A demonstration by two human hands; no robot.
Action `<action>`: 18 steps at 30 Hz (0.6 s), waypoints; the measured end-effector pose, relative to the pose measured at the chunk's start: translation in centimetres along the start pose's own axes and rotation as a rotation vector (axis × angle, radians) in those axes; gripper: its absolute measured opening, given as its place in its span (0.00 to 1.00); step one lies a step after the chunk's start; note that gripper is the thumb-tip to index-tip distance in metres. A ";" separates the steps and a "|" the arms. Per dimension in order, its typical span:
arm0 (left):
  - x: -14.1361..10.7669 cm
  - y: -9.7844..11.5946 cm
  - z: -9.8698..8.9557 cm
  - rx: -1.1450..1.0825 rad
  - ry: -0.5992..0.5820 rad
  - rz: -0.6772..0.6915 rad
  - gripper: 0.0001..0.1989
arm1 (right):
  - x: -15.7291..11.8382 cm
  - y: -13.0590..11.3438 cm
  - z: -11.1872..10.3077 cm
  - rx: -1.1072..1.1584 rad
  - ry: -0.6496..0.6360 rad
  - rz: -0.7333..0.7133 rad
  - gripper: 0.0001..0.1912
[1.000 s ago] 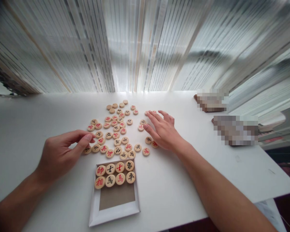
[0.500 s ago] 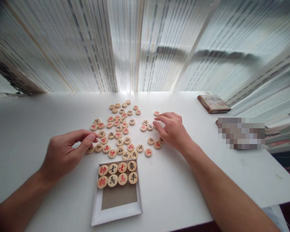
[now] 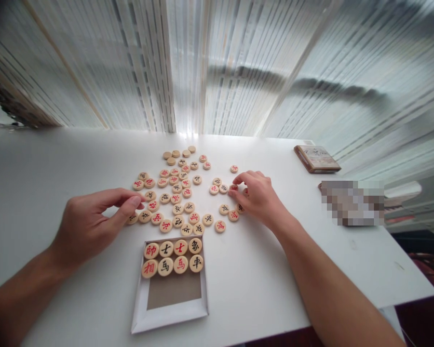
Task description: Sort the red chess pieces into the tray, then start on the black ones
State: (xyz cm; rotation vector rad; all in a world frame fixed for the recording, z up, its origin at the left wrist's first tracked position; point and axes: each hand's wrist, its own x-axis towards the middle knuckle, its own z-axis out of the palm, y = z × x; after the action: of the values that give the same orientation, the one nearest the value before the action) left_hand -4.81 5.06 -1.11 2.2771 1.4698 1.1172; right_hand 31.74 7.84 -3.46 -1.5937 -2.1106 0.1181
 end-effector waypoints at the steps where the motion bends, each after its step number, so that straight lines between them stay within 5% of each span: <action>1: 0.0 0.0 0.0 -0.004 -0.003 0.002 0.11 | 0.0 -0.1 0.1 0.007 0.009 0.003 0.06; 11: 0.2 0.4 -0.3 -0.035 -0.026 0.005 0.11 | -1.0 -3.3 -0.5 0.296 0.213 0.036 0.08; 18: -0.4 1.9 -0.6 -0.180 -0.044 -0.061 0.10 | -3.3 -8.1 -0.3 0.552 -0.125 -0.009 0.14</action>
State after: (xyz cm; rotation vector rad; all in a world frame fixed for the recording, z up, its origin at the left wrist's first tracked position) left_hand -3.97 3.67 0.12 2.1078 1.3548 1.1247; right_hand 25.41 2.20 -1.44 -1.2655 -1.9414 0.7439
